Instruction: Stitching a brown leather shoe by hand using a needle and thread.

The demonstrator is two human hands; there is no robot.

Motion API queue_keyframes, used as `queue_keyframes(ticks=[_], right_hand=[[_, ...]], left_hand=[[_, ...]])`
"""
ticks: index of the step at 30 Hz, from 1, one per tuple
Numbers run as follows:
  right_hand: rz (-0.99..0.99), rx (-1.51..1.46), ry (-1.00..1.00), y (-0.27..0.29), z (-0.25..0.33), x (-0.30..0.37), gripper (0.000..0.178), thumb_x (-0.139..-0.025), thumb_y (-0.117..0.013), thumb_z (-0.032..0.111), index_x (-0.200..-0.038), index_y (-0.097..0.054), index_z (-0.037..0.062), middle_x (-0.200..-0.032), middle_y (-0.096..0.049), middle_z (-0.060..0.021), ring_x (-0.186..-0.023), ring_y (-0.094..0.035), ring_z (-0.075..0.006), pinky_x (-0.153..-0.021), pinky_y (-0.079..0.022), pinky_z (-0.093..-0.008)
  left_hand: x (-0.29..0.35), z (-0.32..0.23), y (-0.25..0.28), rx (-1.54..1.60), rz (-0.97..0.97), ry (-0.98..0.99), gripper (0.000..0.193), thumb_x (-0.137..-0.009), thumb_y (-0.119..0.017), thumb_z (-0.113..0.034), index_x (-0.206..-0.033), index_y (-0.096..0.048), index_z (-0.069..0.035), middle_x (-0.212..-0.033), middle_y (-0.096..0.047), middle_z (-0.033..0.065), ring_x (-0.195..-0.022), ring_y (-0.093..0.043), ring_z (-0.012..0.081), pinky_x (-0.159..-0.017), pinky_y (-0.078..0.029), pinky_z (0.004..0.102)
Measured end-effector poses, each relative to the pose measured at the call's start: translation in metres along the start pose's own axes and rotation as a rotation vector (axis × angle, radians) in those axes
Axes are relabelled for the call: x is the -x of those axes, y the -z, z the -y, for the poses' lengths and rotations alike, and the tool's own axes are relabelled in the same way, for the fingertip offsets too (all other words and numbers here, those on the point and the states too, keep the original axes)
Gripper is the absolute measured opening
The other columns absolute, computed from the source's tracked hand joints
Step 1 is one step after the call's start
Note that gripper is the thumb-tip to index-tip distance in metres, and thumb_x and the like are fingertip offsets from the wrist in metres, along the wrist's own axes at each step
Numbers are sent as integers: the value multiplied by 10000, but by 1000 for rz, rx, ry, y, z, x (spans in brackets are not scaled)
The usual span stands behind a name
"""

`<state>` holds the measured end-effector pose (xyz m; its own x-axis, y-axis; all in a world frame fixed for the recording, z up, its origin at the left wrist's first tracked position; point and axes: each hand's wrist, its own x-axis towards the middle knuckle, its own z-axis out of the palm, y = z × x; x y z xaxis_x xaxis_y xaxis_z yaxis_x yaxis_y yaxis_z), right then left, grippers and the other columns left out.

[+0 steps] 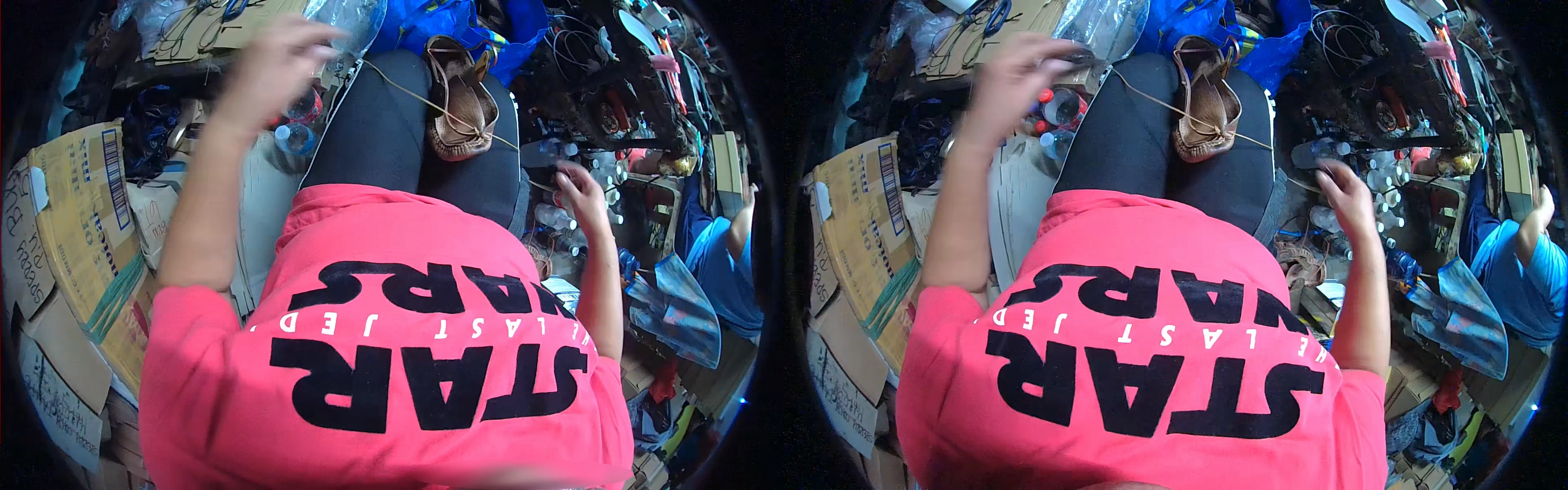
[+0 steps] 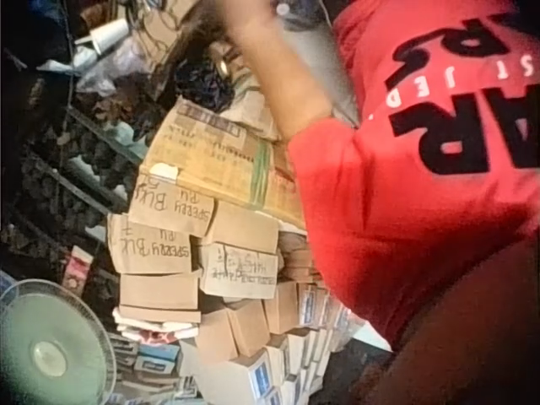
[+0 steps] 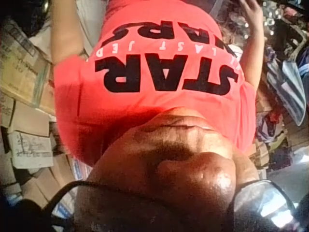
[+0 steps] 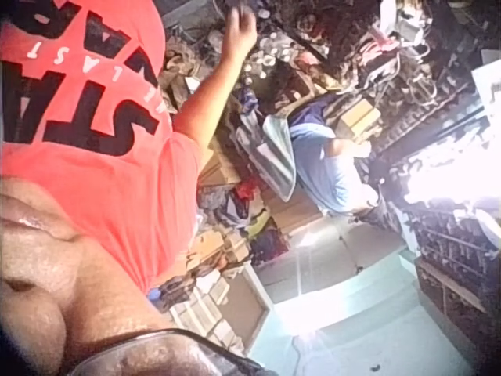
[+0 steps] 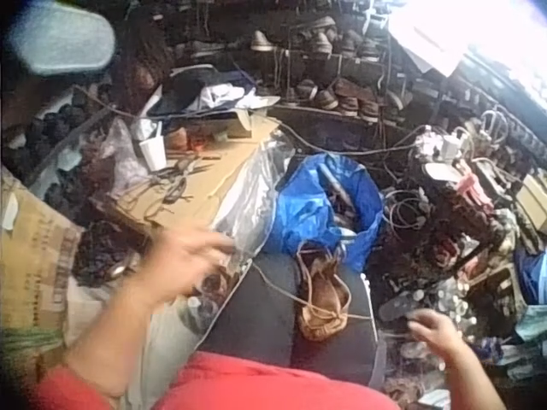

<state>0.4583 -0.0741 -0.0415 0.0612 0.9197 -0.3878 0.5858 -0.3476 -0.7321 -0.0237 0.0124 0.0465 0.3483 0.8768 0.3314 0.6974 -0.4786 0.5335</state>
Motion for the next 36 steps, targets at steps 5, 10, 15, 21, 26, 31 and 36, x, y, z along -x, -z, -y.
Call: queue_keyframes(ticks=[5,10,15,21,26,31,36], right_hand=[[114,-64,394,-75,129,0,359,-848,-698,169,-1188,-614,90,-649,-396,69,-595,-339,-48,-533,-303,-214],[-16,351,289,-96,149,-10,327,-819,-683,307,-1050,-620,83,-630,-557,-130,-598,-584,-243,-580,-445,-364],[-1,405,354,-101,147,-16,328,-799,-675,310,-1021,-600,80,-711,-616,-170,-713,-634,-332,-654,-480,-410],[32,118,353,-96,133,-16,313,-833,-688,244,-1084,-598,82,-650,-549,-41,-609,-538,-165,-578,-423,-297],[-7,-17,416,-82,107,-3,293,-807,-739,177,-1061,-633,74,-747,-511,2,-696,-474,-97,-623,-389,-243],[-7,110,436,-87,112,4,198,-821,-709,176,-890,-605,22,-823,-561,-72,-794,-537,-170,-728,-432,-297],[127,-48,239,-84,100,1,198,-863,-660,172,-856,-543,11,-764,-542,-82,-731,-506,-164,-675,-425,-299]], left_hand=[[-15,-52,-97,132,259,-327,141,-772,-673,-94,-912,-686,-88,-972,-579,95,-860,-619,283,-759,-508,374],[-8,-51,-122,55,398,-341,98,-750,-686,-107,-809,-626,-58,-952,-558,109,-787,-615,318,-704,-506,417],[15,-50,-87,161,469,-355,101,-749,-688,-103,-786,-615,-44,-971,-545,124,-824,-598,324,-727,-479,425],[33,-3,0,84,502,51,183,-737,-660,-49,-920,-655,-62,-1226,-511,84,-1087,-553,240,-906,-458,339],[25,-5,-5,62,22,112,357,-770,-626,-38,-1126,-633,-69,-1150,-602,100,-1061,-585,232,-911,-461,321],[28,-47,-74,64,346,-91,314,-807,-658,-148,-1104,-607,-62,-1018,-634,126,-941,-612,313,-812,-492,379],[28,-36,-83,68,341,-150,132,-812,-636,-113,-907,-569,-50,-832,-567,120,-804,-591,328,-696,-468,414]])
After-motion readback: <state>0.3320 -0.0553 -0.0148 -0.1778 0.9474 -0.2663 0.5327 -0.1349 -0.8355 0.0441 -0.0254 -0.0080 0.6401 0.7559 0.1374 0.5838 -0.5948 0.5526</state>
